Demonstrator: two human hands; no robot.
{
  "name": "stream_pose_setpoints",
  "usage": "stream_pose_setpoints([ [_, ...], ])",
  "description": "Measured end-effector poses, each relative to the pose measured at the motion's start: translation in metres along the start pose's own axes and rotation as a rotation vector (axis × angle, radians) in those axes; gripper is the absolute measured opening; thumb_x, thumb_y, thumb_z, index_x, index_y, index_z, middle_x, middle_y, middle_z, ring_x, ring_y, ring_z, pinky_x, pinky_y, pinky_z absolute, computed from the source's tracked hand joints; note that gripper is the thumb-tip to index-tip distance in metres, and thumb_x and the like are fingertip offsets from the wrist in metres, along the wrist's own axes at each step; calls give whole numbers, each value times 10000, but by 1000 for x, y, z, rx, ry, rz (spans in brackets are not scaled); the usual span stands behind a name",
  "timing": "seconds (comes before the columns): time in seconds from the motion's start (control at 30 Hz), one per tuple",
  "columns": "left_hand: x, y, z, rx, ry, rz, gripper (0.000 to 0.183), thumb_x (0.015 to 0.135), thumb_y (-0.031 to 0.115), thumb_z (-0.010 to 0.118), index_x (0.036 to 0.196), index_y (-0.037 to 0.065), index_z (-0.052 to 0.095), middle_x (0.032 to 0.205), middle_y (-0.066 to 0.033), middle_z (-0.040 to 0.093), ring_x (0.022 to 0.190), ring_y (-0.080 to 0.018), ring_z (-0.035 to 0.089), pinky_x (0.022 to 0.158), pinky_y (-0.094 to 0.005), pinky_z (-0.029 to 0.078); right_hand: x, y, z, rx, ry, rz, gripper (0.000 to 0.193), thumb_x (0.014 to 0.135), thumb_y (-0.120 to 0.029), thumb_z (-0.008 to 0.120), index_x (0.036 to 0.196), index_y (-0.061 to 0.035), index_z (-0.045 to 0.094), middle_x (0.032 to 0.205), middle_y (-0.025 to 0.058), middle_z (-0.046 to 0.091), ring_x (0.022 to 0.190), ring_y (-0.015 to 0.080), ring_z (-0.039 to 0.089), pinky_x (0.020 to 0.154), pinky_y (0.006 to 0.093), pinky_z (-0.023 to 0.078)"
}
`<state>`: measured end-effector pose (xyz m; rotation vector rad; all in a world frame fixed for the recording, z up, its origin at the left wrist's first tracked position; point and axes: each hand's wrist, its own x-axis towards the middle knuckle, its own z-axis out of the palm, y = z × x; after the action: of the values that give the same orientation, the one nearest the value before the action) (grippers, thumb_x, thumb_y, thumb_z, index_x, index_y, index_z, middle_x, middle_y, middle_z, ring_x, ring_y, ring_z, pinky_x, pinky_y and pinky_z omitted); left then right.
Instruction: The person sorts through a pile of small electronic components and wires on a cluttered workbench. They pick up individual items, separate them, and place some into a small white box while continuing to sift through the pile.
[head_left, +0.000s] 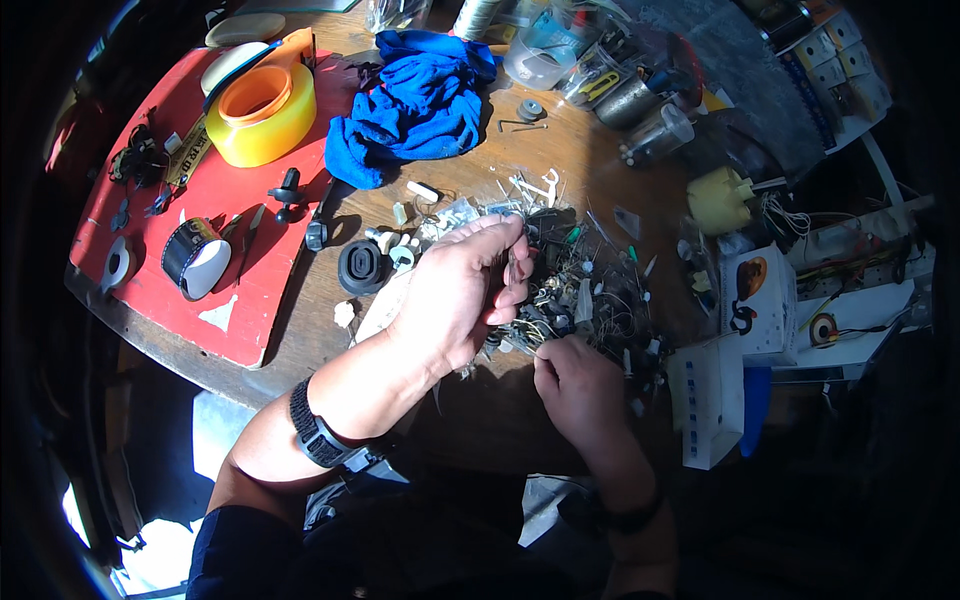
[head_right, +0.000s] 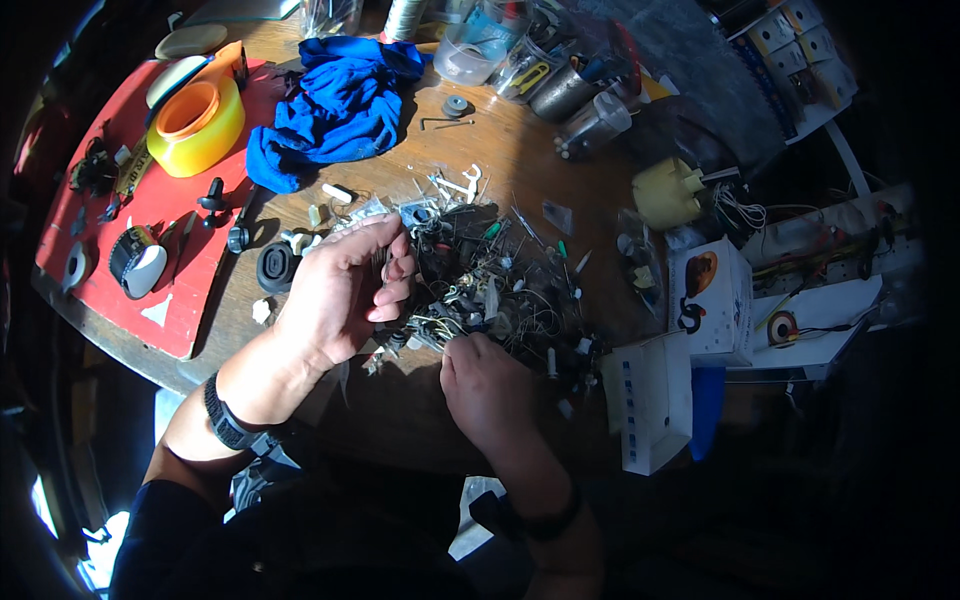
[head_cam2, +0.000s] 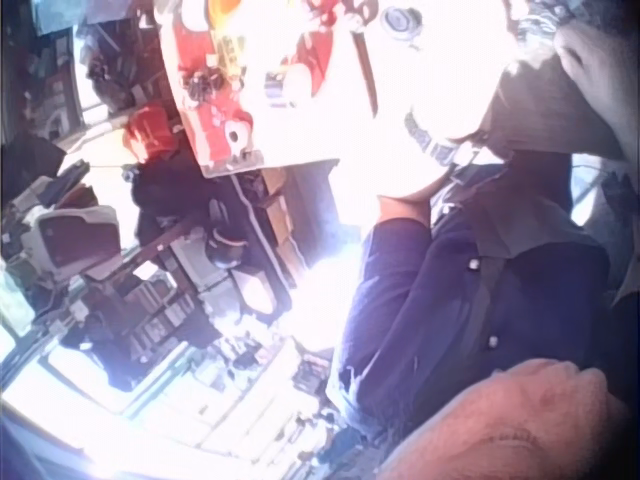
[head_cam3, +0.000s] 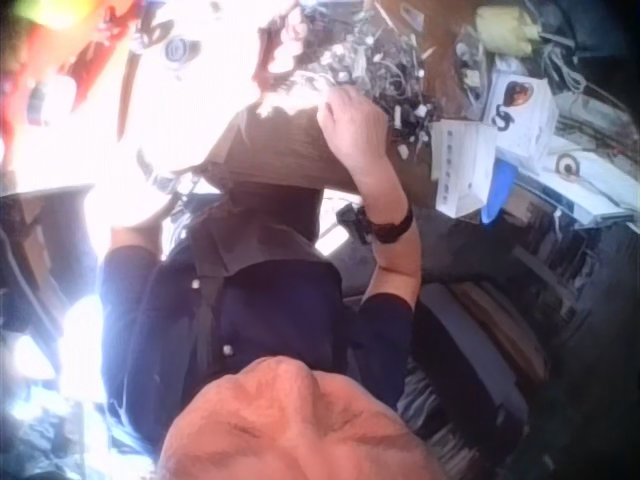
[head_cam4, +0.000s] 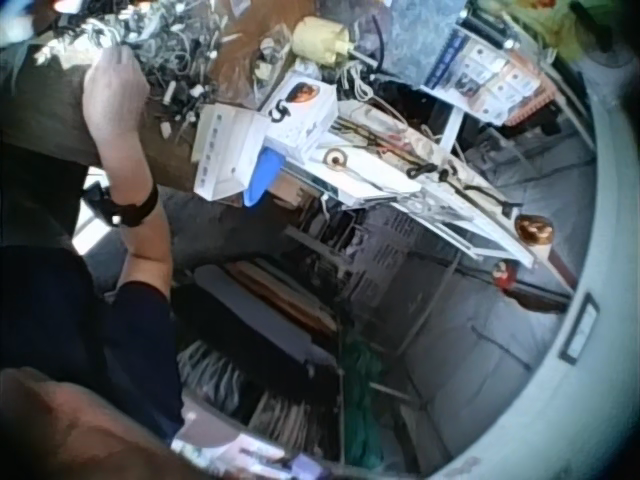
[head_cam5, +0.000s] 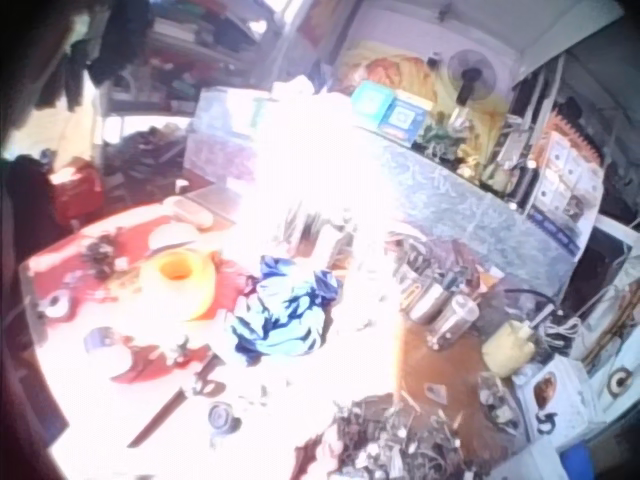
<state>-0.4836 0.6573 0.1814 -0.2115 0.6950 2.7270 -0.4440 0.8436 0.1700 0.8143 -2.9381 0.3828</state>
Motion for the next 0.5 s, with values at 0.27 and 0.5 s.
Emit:
stream_pose_setpoints([
  [0.27, 4, 3, -2, 38, 32, -2, 207, 912, 233, 465, 778, 75, 474, 660, -10, 435, 504, -85, 359, 412, -197, 253, 11, -5, 3, -176, -206, -6, 104, 757, -127, 586, 783, -46, 526, 757, 100, 554, 711, 252, 587, 600, 364, 481],
  [0.5, 3, 5, -3, 33, 15, 16, 206, 912, 230, 462, 776, 77, 473, 655, -10, 436, 500, -86, 359, 412, -197, 250, 17, -11, 4, -241, -233, -60, 106, 750, -144, 590, 774, -56, 537, 755, 92, 559, 689, 260, 583, 594, 377, 470],
])
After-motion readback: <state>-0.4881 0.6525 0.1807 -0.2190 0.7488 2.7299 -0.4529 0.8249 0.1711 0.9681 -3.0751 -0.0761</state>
